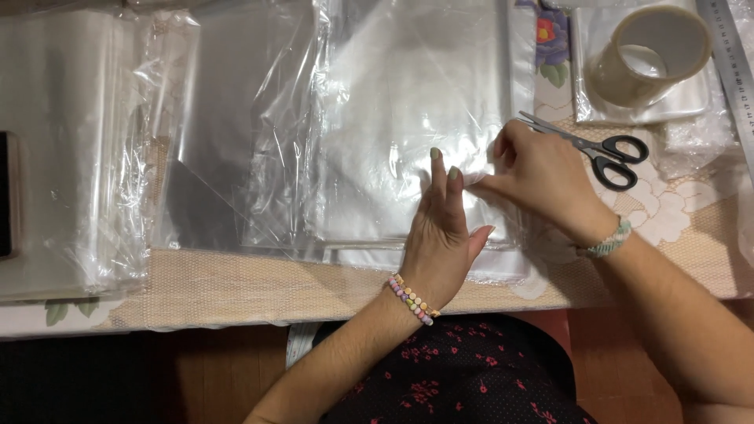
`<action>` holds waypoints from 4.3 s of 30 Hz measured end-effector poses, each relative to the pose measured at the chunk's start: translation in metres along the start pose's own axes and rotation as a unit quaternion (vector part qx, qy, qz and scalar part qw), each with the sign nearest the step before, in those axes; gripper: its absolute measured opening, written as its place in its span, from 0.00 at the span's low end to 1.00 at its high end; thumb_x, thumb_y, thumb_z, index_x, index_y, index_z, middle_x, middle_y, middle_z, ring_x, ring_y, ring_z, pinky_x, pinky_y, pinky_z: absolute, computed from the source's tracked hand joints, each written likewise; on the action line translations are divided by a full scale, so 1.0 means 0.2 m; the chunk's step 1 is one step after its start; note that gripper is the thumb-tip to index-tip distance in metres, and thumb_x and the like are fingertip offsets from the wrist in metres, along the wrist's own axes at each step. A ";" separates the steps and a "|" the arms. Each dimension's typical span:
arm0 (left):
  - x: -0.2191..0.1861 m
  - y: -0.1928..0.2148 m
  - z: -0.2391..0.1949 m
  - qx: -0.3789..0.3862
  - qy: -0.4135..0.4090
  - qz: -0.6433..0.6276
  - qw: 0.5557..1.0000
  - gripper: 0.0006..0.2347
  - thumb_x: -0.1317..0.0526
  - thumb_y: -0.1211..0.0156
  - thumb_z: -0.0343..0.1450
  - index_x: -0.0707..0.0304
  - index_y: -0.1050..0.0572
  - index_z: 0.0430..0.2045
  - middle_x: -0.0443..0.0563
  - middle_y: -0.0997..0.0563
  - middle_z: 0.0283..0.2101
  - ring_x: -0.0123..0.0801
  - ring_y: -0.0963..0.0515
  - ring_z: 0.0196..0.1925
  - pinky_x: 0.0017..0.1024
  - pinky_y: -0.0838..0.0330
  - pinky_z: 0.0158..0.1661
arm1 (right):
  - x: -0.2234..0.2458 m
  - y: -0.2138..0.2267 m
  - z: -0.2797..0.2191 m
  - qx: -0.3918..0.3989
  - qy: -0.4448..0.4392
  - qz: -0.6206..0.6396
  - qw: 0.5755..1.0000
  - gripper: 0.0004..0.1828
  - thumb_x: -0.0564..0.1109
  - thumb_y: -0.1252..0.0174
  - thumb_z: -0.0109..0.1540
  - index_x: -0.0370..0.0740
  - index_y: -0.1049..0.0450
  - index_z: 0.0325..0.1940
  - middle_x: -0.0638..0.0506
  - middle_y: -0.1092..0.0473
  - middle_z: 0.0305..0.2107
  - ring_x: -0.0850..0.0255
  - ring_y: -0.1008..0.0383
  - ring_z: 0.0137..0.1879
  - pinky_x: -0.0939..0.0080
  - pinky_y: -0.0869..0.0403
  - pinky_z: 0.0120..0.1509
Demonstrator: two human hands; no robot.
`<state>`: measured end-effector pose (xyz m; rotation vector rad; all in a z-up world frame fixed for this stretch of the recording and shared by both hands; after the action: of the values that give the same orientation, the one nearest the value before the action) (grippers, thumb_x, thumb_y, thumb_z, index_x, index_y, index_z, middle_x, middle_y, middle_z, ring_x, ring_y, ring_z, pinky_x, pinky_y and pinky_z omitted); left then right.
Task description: Preparing and sealing plastic packaging bags using adhesive tape and scissors.
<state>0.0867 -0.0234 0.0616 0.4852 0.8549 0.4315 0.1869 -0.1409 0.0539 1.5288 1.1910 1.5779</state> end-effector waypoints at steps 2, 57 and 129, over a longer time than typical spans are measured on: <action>0.00 0.00 -0.01 -0.001 0.001 -0.001 1.000 0.47 0.68 0.33 0.68 0.63 0.71 0.72 0.89 0.57 0.71 0.78 0.36 0.66 0.65 0.47 0.67 | -0.06 -0.08 -0.01 0.039 -0.017 -0.022 0.999 0.28 0.64 0.28 0.51 0.41 0.25 0.40 0.44 0.23 0.29 0.37 0.23 0.41 0.42 0.27 0.45; 0.40 0.49 -0.31 0.225 0.081 0.224 0.945 0.33 0.38 0.60 0.75 0.62 0.44 0.70 0.66 0.43 0.72 0.59 0.48 0.75 0.59 0.56 0.67 | 0.65 -0.18 0.00 0.138 -0.004 0.510 0.849 0.18 0.46 0.39 0.62 0.30 0.24 0.51 0.50 0.31 0.27 0.67 0.35 0.34 0.69 0.31 0.44; 0.86 1.11 -0.31 -0.025 0.317 0.259 0.912 0.11 0.55 0.51 0.79 0.62 0.29 0.31 0.53 0.24 0.20 0.46 0.22 0.32 0.40 0.27 0.34 | 0.99 -0.28 0.18 0.056 0.029 0.575 0.816 0.13 0.48 0.38 0.62 0.37 0.21 0.44 0.62 0.41 0.19 0.76 0.43 0.27 0.78 0.40 0.28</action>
<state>0.1011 0.2628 0.0477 0.5309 1.3372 1.1402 0.1888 0.0662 0.0818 2.5223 0.2665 2.2759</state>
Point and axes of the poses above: each hand's wrist, its own z-axis towards the middle knuckle, its own y-axis out of the back of the hand, x = y × z, the point moved 10 cm from there along z, towards the middle knuckle
